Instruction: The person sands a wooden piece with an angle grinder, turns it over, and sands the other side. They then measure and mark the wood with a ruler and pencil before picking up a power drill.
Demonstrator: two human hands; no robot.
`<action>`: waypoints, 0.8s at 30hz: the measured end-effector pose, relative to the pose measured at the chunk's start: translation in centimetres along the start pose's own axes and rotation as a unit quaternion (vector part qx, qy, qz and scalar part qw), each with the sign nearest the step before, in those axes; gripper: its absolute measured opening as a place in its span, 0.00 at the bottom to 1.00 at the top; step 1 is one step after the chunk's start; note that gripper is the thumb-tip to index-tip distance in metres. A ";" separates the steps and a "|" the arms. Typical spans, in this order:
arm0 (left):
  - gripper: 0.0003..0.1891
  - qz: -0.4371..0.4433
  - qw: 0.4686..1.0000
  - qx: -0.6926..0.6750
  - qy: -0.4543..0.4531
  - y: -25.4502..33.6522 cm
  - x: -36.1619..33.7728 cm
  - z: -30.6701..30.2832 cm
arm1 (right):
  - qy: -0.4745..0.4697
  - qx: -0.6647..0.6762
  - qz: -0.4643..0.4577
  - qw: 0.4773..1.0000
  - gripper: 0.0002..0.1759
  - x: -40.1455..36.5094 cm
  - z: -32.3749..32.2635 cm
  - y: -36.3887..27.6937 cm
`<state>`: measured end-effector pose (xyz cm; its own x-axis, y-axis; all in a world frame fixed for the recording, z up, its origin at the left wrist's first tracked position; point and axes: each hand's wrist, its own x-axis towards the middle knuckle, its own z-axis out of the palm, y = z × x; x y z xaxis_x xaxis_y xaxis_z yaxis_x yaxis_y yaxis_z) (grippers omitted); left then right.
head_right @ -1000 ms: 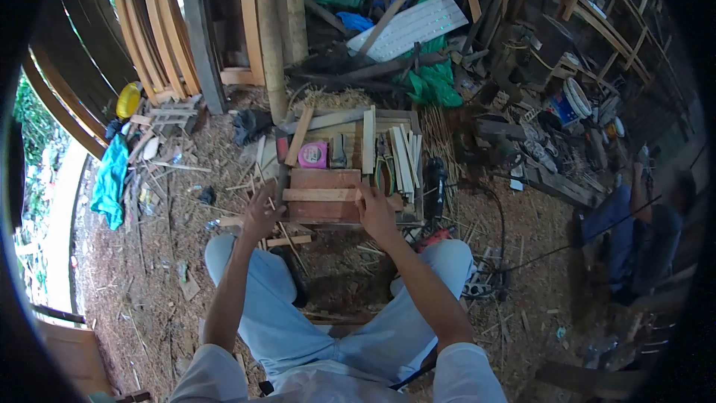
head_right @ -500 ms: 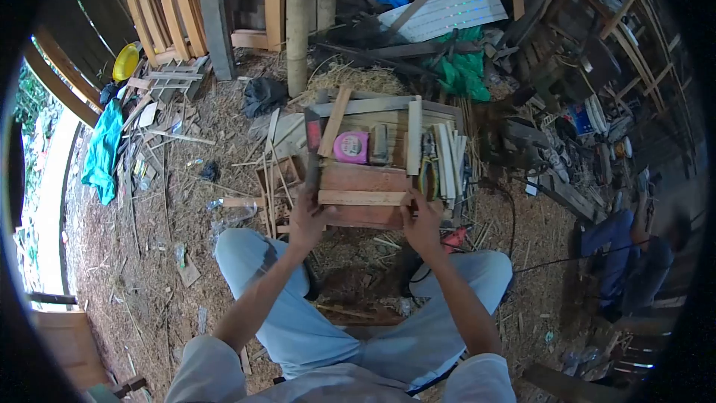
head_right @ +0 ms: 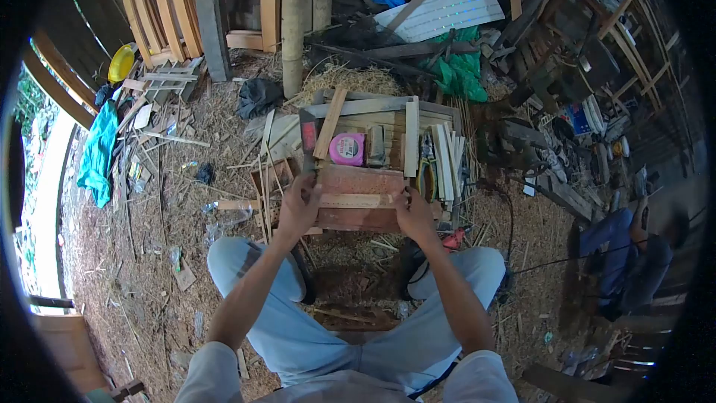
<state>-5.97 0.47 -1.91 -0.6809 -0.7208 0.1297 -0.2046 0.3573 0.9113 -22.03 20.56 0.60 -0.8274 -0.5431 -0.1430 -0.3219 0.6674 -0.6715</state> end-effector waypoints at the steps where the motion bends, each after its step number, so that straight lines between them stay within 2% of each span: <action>1: 0.16 0.080 0.995 0.063 0.015 0.7 1.3 -0.3 | -0.007 -0.026 -0.013 1.000 0.31 0.2 -0.6 -0.3; 2: 0.16 0.193 0.976 0.095 0.031 1.2 3.1 -0.2 | -0.003 -0.020 -0.006 1.000 0.31 1.1 -1.5 -0.2; 3: 0.16 0.196 0.976 0.096 0.019 1.6 4.9 0.1 | -0.050 -0.061 -0.044 0.996 0.28 2.5 -2.6 0.0; 4: 0.19 0.225 0.964 0.137 -0.045 1.9 6.7 0.6 | -0.100 -0.101 -0.081 0.987 0.26 3.8 -3.8 0.1; 5: 0.21 0.253 0.945 0.176 -0.107 2.0 8.2 1.3 | -0.116 -0.080 -0.047 0.989 0.24 4.7 -5.2 -0.4; 6: 0.21 0.253 0.944 0.177 -0.118 1.8 9.8 2.0 | -0.078 -0.148 -0.081 0.983 0.23 6.3 -6.0 -0.1; 8: 0.30 0.295 0.888 0.284 -0.209 1.3 12.8 4.0 | -0.005 -0.089 -0.081 0.993 0.22 9.0 -7.1 1.0; 9: 0.30 0.301 0.883 0.284 -0.220 2.0 13.8 4.7 | 0.000 -0.083 -0.070 0.994 0.22 9.4 -7.5 1.8; 11: 0.40 0.138 0.867 0.347 -0.330 3.4 15.2 5.5 | 0.067 0.050 -0.078 0.993 0.19 9.5 -8.0 3.0; 12: 0.43 0.149 0.874 0.343 -0.311 2.4 15.7 5.8 | 0.052 0.046 -0.060 0.996 0.15 8.9 -8.7 3.1; 13: 0.43 0.155 0.869 0.342 -0.321 1.9 16.4 6.0 | 0.058 0.049 -0.049 0.996 0.15 8.6 -9.2 3.6; 15: 0.42 0.130 0.905 0.184 -0.360 1.3 17.1 6.3 | 0.050 0.051 -0.078 0.994 0.16 8.2 -9.8 4.7; 16: 0.31 0.178 0.926 0.152 -0.298 1.1 16.8 6.5 | 0.079 0.042 -0.077 0.993 0.14 8.3 -9.6 5.4; 17: 0.31 0.178 0.922 0.153 -0.308 1.0 17.3 6.7 | 0.082 0.046 -0.068 0.993 0.14 8.2 -9.7 5.9; 19: 0.18 0.077 0.939 0.120 -0.314 2.2 18.5 7.3 | 0.075 0.045 -0.060 0.994 0.12 8.4 -10.6 6.3; 20: 0.09 0.098 0.950 0.102 -0.279 1.9 18.5 8.1 | 0.090 0.012 -0.061 0.994 0.09 8.5 -11.0 6.6; 21: 0.09 0.099 0.948 0.102 -0.284 2.4 18.2 8.7 | 0.092 0.013 -0.056 0.994 0.09 8.6 -11.5 7.1; 23: 0.08 0.103 0.967 0.124 -0.196 3.5 17.9 9.3 | 0.081 0.045 0.053 0.994 0.09 9.2 -12.1 7.6; 24: 0.07 0.186 0.949 0.189 -0.169 4.5 17.1 9.6 | 0.082 0.052 0.052 0.994 0.09 9.0 -11.9 7.4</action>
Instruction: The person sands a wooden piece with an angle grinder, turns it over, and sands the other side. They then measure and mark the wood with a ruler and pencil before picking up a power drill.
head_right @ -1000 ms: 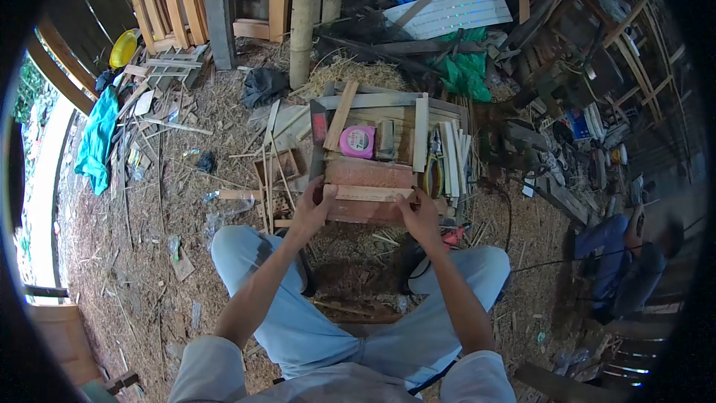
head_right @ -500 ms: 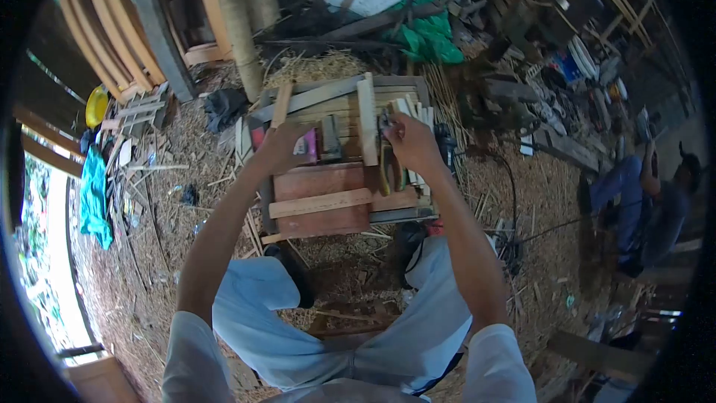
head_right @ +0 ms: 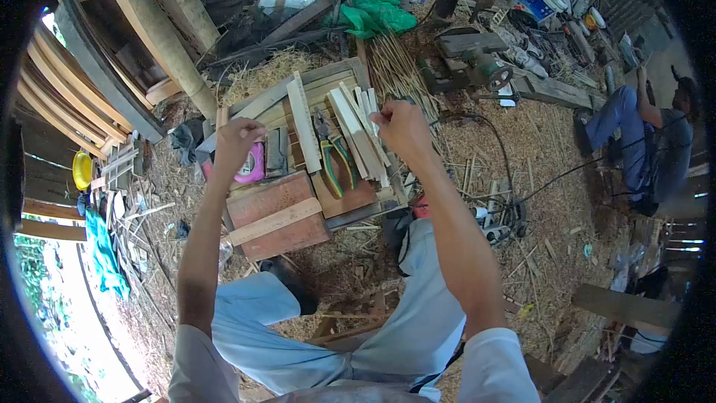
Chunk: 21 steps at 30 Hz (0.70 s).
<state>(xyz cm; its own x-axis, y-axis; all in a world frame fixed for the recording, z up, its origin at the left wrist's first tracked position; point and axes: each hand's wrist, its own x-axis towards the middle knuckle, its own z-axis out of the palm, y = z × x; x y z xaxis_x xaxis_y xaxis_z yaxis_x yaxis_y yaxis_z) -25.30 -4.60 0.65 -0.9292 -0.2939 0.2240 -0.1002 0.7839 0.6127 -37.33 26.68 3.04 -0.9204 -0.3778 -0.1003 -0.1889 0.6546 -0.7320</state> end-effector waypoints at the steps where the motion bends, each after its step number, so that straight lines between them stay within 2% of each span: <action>1: 0.10 0.020 1.000 0.004 -0.021 2.5 -0.8 -0.5 | 0.016 -0.032 -0.036 0.999 0.12 -0.6 0.1 -0.5; 2: 0.16 0.038 0.998 0.006 -0.043 5.0 -2.2 -0.7 | 0.032 -0.065 -0.072 0.995 0.15 -1.3 0.2 -1.0; 3: 0.25 0.100 0.987 0.090 -0.084 6.1 -4.2 -0.2 | 0.031 -0.062 -0.071 0.995 0.15 -2.0 0.7 -1.5; 4: 0.35 0.160 0.964 0.173 -0.123 7.1 -6.5 0.3 | -0.034 -0.054 -0.087 0.994 0.18 -2.9 1.5 -2.2; 5: 0.43 0.156 0.960 0.172 -0.155 8.9 -9.4 1.0 | -0.097 -0.046 -0.104 0.989 0.22 -3.7 2.3 -2.7; 6: 0.52 0.151 0.955 0.171 -0.189 9.9 -11.4 1.2 | -0.099 -0.042 -0.103 0.989 0.22 -4.7 3.5 -2.8; 8: 0.53 0.159 0.940 0.204 -0.222 9.2 -12.4 1.2 | -0.061 -0.154 -0.192 0.967 0.30 -6.2 5.7 -2.8; 11: 0.53 0.164 0.914 0.250 -0.275 9.0 -12.4 0.6 | -0.111 -0.186 -0.163 0.962 0.31 -5.7 6.0 -2.5; 13: 0.53 0.157 0.904 0.267 -0.296 8.8 -11.9 -0.2 | -0.129 -0.163 -0.148 0.967 0.27 -5.0 5.6 -2.2; 15: 0.52 0.169 0.923 0.172 -0.301 8.0 -11.5 -1.6 | -0.067 -0.190 -0.179 0.963 0.24 -5.2 5.0 -1.7; 16: 0.52 0.170 0.922 0.171 -0.304 8.0 -11.4 -2.3 | -0.068 -0.189 -0.175 0.964 0.24 -5.1 4.7 -1.5; 18: 0.50 0.183 0.932 0.111 -0.293 8.1 -11.2 -3.9 | -0.104 -0.189 -0.136 0.967 0.21 -4.9 4.5 -1.6; 21: 0.51 0.169 0.946 0.097 -0.258 7.8 -10.9 -4.9 | -0.082 -0.185 -0.142 0.969 0.21 -4.6 4.6 -1.4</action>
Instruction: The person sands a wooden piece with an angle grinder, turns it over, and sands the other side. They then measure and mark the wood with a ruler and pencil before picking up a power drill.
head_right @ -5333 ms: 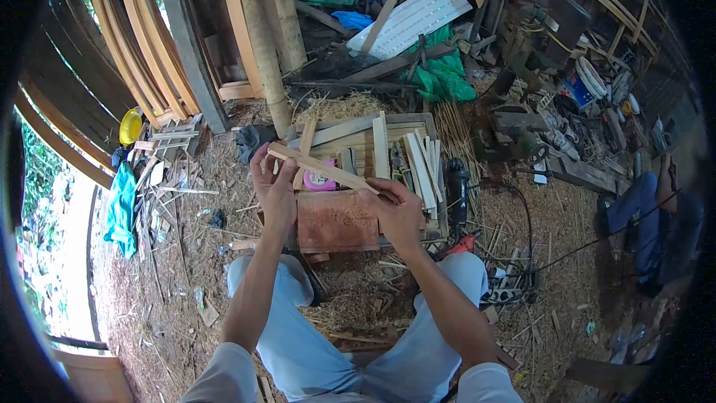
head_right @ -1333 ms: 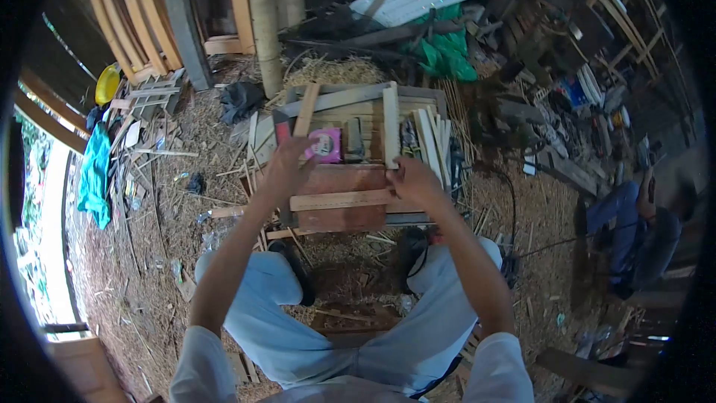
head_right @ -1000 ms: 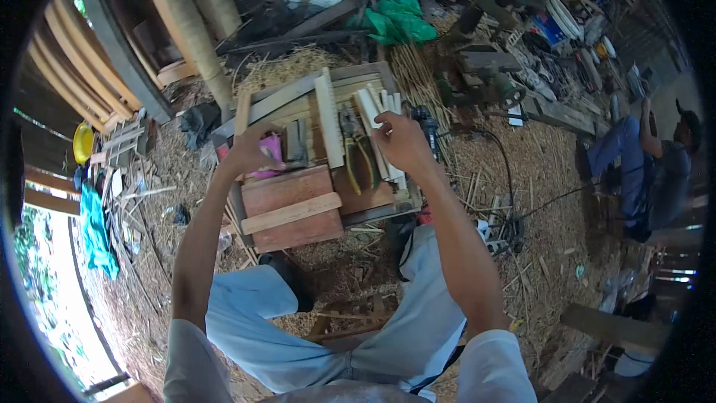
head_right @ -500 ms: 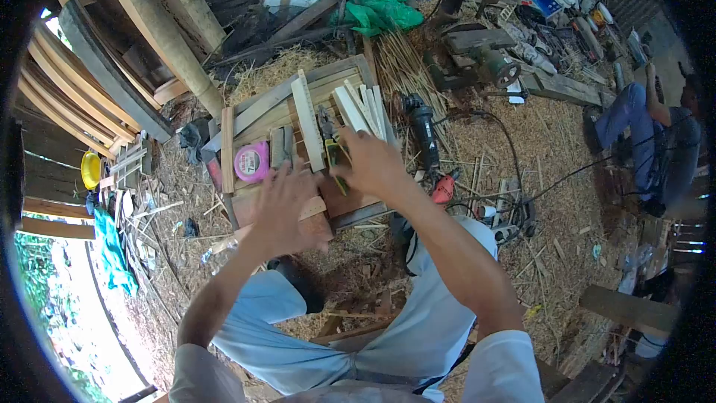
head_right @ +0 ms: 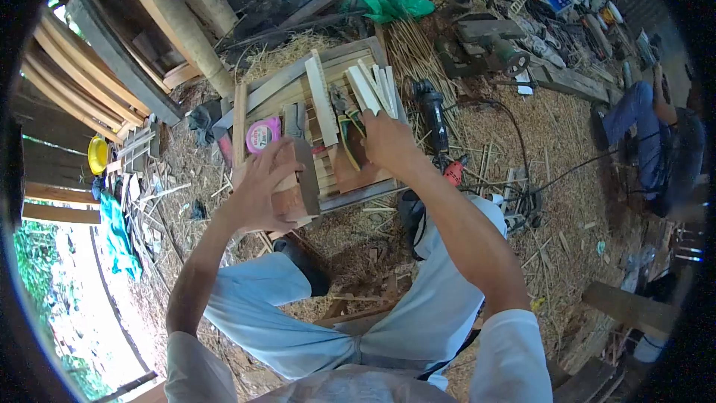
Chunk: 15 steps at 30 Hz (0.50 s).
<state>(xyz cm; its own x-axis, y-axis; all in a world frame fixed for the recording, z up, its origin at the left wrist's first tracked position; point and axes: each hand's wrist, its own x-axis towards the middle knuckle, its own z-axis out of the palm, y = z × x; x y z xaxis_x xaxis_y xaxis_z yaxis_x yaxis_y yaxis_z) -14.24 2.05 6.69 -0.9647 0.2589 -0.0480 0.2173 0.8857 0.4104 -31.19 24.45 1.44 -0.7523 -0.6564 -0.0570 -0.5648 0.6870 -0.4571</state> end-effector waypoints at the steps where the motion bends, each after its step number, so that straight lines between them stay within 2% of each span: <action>1: 0.51 -0.002 1.000 0.000 0.004 -0.1 -0.2 -0.4 | 0.000 -0.002 -0.004 1.000 0.21 0.0 0.1 0.0; 4: 0.51 -0.002 0.999 -0.030 0.019 0.1 -0.4 -1.2 | 0.011 -0.003 0.009 1.000 0.18 -0.1 0.1 0.2; 7: 0.50 0.013 1.000 0.018 0.005 0.4 -1.6 0.2 | 0.040 0.050 -0.028 0.998 0.14 0.1 -0.4 -0.6; 9: 0.49 0.064 0.993 0.048 -0.089 0.9 -1.8 1.7 | 0.029 0.060 -0.042 0.997 0.11 0.0 -1.3 -1.8; 10: 0.49 0.060 0.993 0.050 -0.085 1.3 -1.9 2.3 | 0.030 0.059 -0.047 0.997 0.11 0.0 -1.0 -1.9; 12: 0.49 0.081 0.986 0.070 -0.125 1.8 -2.2 3.2 | 0.028 0.084 -0.106 0.990 0.08 0.0 0.0 -2.2; 13: 0.50 0.090 0.984 0.068 -0.139 2.0 -2.4 3.3 | 0.059 0.092 -0.135 0.985 0.09 0.1 0.7 -2.6; 14: 0.50 0.083 0.985 0.066 -0.136 2.1 -2.6 3.4 | 0.055 0.092 -0.142 0.984 0.09 0.5 1.1 -2.7; 15: 0.49 0.090 0.985 0.068 -0.132 2.2 -3.0 3.5 | 0.058 0.062 -0.187 0.979 0.08 0.8 1.5 -3.2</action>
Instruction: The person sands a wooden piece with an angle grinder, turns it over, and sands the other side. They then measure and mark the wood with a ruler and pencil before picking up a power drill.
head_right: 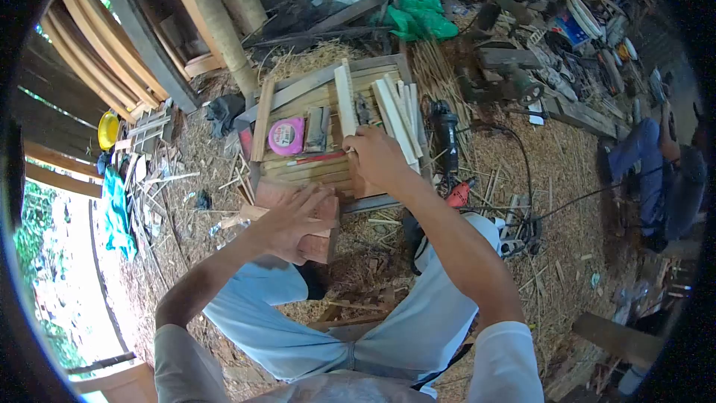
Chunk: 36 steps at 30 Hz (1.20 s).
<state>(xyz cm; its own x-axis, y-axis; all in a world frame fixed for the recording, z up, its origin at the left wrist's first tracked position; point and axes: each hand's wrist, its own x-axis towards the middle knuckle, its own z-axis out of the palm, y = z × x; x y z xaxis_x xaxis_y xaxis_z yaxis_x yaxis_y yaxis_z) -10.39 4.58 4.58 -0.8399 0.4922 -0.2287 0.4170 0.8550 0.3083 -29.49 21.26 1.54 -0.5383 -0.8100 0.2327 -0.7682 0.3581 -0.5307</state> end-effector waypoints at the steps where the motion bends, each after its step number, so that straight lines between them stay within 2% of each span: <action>1: 0.49 0.006 1.000 0.004 0.002 0.2 -0.3 0.1 | -0.004 -0.025 -0.047 0.999 0.07 0.4 0.6 -0.4; 2: 0.49 -0.001 1.000 0.002 0.001 0.2 -0.4 0.4 | -0.048 -0.037 -0.028 0.998 0.06 1.1 1.5 -0.9; 3: 0.49 -0.004 1.000 0.003 0.000 0.1 -0.3 0.7 | -0.051 -0.035 -0.033 0.998 0.06 1.5 2.4 -1.3; 5: 0.49 -0.011 1.000 0.003 0.004 -0.2 0.1 1.0 | -0.097 -0.132 -0.082 0.983 0.05 2.6 4.0 -2.0; 6: 0.49 -0.017 1.000 0.007 0.010 -0.2 0.2 1.2 | -0.151 -0.193 -0.073 0.967 0.08 3.1 4.4 -2.5; 7: 0.49 -0.023 1.000 0.011 0.016 -0.2 0.3 1.3 | -0.154 -0.194 -0.078 0.966 0.08 3.3 4.8 -2.6; 10: 0.50 -0.041 0.998 -0.004 0.050 -0.8 0.3 1.2 | -0.045 -0.246 -0.084 0.965 0.10 3.6 5.5 -1.7; 15: 0.51 -0.068 0.993 0.017 0.091 -1.3 1.3 1.1 | -0.071 -0.245 -0.099 0.962 0.12 4.8 5.4 -0.3; 17: 0.53 -0.069 0.994 0.018 0.088 -1.0 1.1 1.8 | -0.140 -0.243 -0.061 0.958 0.11 5.0 4.6 -1.0; 20: 0.56 -0.089 0.986 0.022 0.143 -0.6 0.6 2.4 | -0.124 -0.259 -0.101 0.953 0.09 4.8 5.2 -0.6; 22: 0.60 -0.139 0.960 0.025 0.240 0.0 -0.2 2.8 | -0.123 -0.245 -0.106 0.956 0.10 4.9 4.6 -1.0; 25: 0.60 -0.183 0.943 0.038 0.275 0.9 -1.4 4.4 | -0.118 -0.226 -0.126 0.959 0.14 4.8 4.6 -0.6; 26: 0.60 -0.183 0.943 0.036 0.275 0.7 -2.0 4.9 | -0.113 -0.224 -0.141 0.958 0.16 4.7 4.8 -0.3; 28: 0.61 -0.221 0.953 0.051 0.203 0.0 -3.2 4.7 | -0.108 -0.224 -0.158 0.956 0.17 4.7 5.0 0.3; 30: 0.60 -0.213 0.956 0.037 0.201 -0.6 -3.9 4.0 | -0.103 -0.223 -0.175 0.953 0.19 4.6 4.9 0.5; 32: 0.60 -0.200 0.959 0.031 0.199 -1.2 -4.4 3.9 | -0.143 -0.193 -0.143 0.960 0.27 4.9 4.7 0.2; 36: 0.60 -0.196 0.960 0.041 0.197 -1.4 -4.7 3.9 | -0.162 -0.153 -0.103 0.970 0.27 5.1 4.2 0.0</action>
<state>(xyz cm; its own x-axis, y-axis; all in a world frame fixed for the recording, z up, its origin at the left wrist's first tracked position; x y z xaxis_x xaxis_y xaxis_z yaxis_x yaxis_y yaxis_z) -5.70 1.74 1.67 -0.9974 0.0430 0.0587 0.0536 0.9798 0.1925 -30.81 15.19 -0.73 -0.2637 -0.9645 0.0144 -0.9412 0.2540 -0.2227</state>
